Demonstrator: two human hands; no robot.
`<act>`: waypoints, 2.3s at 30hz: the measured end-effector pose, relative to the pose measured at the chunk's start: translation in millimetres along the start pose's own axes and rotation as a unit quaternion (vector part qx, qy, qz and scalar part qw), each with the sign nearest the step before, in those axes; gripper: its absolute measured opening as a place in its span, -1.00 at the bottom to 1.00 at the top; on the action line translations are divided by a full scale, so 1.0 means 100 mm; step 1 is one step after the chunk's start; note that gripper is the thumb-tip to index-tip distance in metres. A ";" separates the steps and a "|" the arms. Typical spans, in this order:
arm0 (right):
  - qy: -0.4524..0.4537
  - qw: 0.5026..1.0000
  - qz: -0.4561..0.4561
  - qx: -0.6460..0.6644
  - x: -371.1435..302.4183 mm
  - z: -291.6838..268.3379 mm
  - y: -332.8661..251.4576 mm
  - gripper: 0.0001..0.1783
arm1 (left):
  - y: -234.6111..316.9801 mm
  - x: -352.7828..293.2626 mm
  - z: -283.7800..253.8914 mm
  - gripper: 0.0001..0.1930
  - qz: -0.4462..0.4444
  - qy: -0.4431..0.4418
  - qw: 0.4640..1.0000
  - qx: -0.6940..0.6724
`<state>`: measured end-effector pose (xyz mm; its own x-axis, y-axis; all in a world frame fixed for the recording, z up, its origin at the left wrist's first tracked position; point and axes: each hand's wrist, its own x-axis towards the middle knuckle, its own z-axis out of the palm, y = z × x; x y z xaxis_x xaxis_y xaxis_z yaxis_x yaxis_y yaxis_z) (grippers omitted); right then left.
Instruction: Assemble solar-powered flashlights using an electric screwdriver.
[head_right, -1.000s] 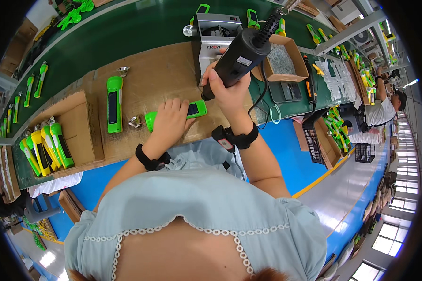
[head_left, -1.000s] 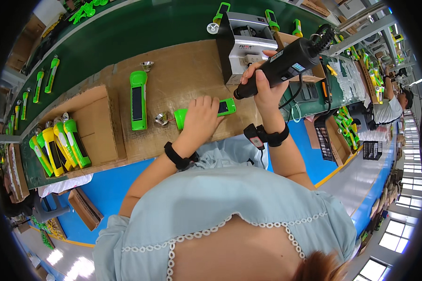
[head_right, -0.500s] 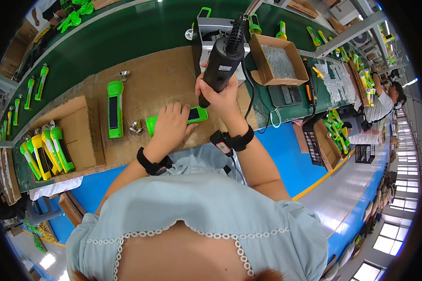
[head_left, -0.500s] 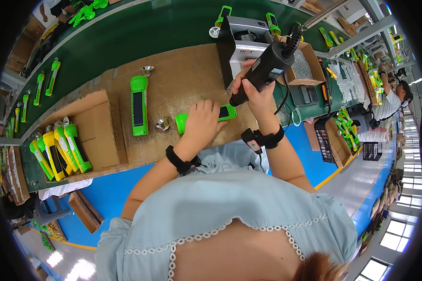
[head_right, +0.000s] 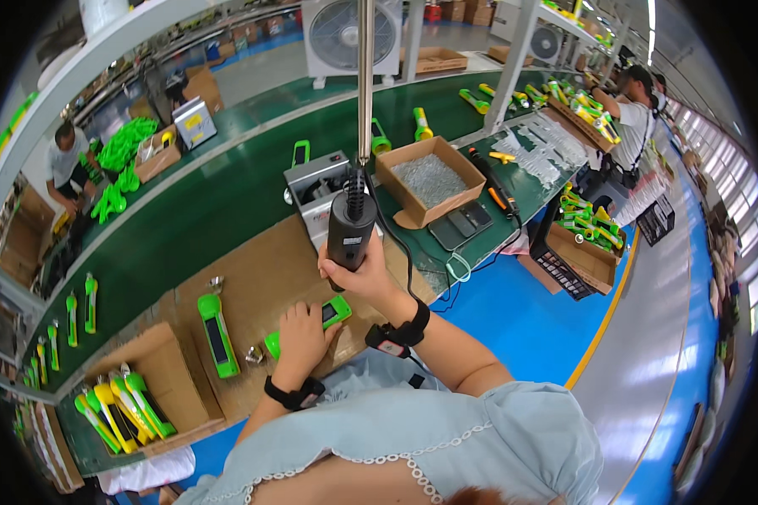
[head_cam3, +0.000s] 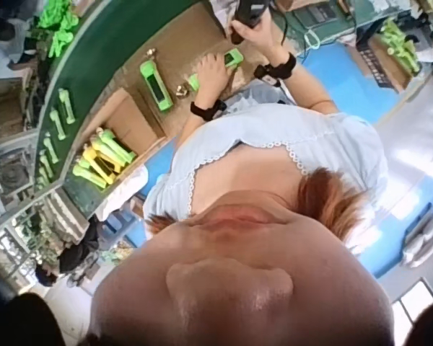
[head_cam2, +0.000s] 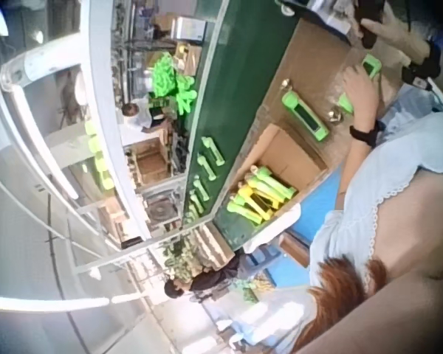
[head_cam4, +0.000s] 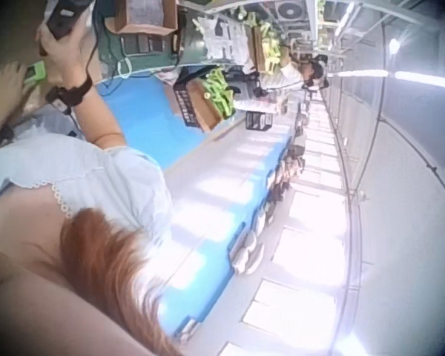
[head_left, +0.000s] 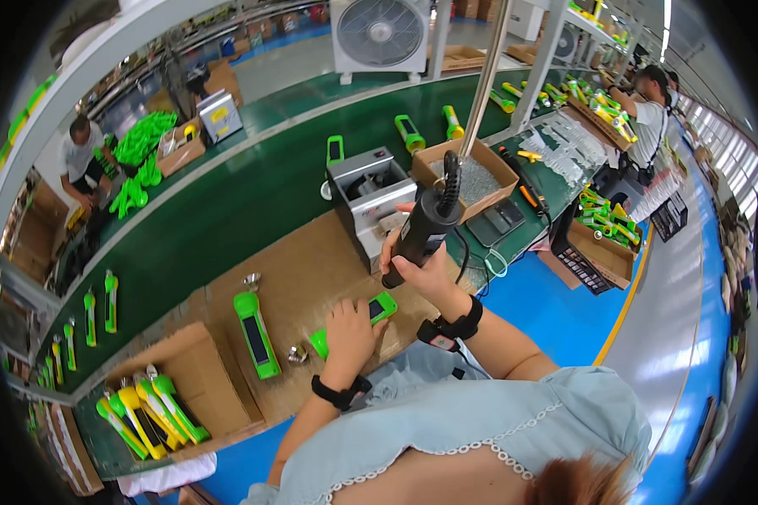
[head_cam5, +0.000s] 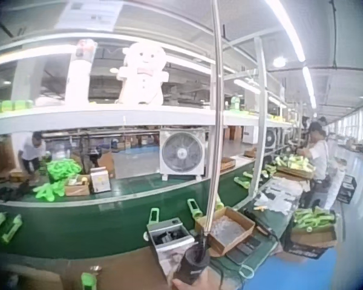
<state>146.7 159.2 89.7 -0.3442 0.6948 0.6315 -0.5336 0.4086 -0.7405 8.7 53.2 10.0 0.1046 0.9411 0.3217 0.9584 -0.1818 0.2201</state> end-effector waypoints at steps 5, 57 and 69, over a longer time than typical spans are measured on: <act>0.048 0.997 -0.053 -0.039 0.43 -0.10 -0.22 -0.26 | -0.03 -0.02 -0.16 -0.41 0.010 -0.009 0.998 -0.063; 0.047 0.998 0.037 0.015 -0.21 0.50 0.06 -0.26 | -0.19 -0.02 0.03 -0.50 -0.090 0.061 0.988 -0.110; -0.009 0.997 0.066 -0.050 -0.37 0.54 0.16 -0.29 | -0.22 -0.02 0.02 -0.57 -0.063 0.065 0.989 -0.114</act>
<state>109.3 108.0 67.1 -0.4199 0.7367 0.5300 -0.4029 0.3719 -0.8362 -11.8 56.3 2.7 -0.0601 0.9186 0.3905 0.8756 -0.1393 0.4625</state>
